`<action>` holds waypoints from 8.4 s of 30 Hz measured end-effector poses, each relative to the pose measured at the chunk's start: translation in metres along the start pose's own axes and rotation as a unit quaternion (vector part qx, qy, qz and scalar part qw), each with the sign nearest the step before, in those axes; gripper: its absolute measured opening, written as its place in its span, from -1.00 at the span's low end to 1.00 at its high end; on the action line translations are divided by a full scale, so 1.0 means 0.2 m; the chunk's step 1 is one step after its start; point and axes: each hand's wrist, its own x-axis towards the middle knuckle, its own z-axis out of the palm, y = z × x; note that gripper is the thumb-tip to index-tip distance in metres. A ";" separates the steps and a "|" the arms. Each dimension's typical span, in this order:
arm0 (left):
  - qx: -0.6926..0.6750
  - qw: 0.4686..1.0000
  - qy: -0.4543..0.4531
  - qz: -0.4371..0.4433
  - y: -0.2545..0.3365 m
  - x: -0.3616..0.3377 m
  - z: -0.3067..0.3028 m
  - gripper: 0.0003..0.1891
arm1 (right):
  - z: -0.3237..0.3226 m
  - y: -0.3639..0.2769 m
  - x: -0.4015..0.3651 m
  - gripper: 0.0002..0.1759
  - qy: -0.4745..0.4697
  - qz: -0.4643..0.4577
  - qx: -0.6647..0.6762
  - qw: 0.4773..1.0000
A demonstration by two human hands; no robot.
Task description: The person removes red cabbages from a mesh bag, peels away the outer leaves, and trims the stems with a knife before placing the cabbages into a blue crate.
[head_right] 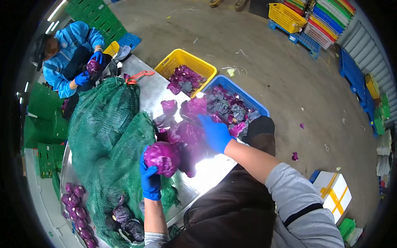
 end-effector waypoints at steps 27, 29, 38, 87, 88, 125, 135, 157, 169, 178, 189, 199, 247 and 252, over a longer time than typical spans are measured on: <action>-0.028 0.999 0.008 -0.033 -0.25 0.07 0.21 -0.20 | -0.28 -0.24 -0.06 -0.51 0.027 -0.152 0.234 0.960; -0.043 0.998 -0.004 -0.043 -0.28 0.07 0.20 -0.22 | -0.25 -0.21 -0.07 -0.66 0.059 -0.224 0.197 0.953; -0.132 0.987 0.024 -0.088 -0.27 0.01 0.24 -0.28 | -0.39 -0.18 -0.06 -0.56 -0.018 -0.068 0.286 0.956; -0.404 0.885 0.032 -0.229 -0.36 0.05 0.11 -0.47 | -0.57 -0.09 -0.04 -0.78 -0.213 0.023 0.532 0.820; -0.404 0.886 0.032 -0.227 -0.36 0.05 0.11 -0.47 | -0.55 -0.06 -0.03 -0.78 -0.213 0.021 0.532 0.819; -0.394 0.918 0.008 -0.039 -0.06 -0.06 0.10 -0.25 | -0.31 -0.50 -0.22 -0.59 -0.147 0.116 0.715 0.673; -0.562 0.825 0.034 -0.041 -0.01 -0.23 0.00 -0.25 | 0.41 -0.07 -0.35 -0.71 -0.313 0.177 0.489 0.795; -0.371 0.878 0.248 0.174 0.30 -0.50 -0.42 -0.20 | 0.29 -0.07 -0.12 -0.71 -0.238 0.077 0.412 0.876; -0.356 0.799 0.255 0.412 1.09 -0.65 -1.42 -0.33 | 0.26 -0.07 -0.11 -0.74 -0.221 0.151 0.424 0.865; -0.440 0.683 0.347 0.469 1.28 -0.80 -2.06 -0.11 | 0.26 -0.12 -0.11 -0.78 -0.198 0.186 0.410 0.871; 0.124 0.938 0.245 0.211 1.15 -0.74 -1.41 -0.56 | 0.27 -0.14 -0.12 -0.80 -0.169 0.200 0.419 0.869; 0.561 0.757 0.187 -0.278 0.64 -0.54 -1.05 -0.47 | 0.29 -0.09 -0.13 -0.78 -0.180 0.181 0.452 0.855; 0.111 0.930 0.350 0.008 0.25 -0.67 -1.17 -0.35 | 0.37 -0.11 0.07 -0.72 -0.207 0.073 0.334 0.917; -0.009 0.976 0.216 0.025 0.39 -0.64 -0.67 -0.27 | 0.29 0.12 0.32 -0.80 -0.118 0.110 0.425 0.891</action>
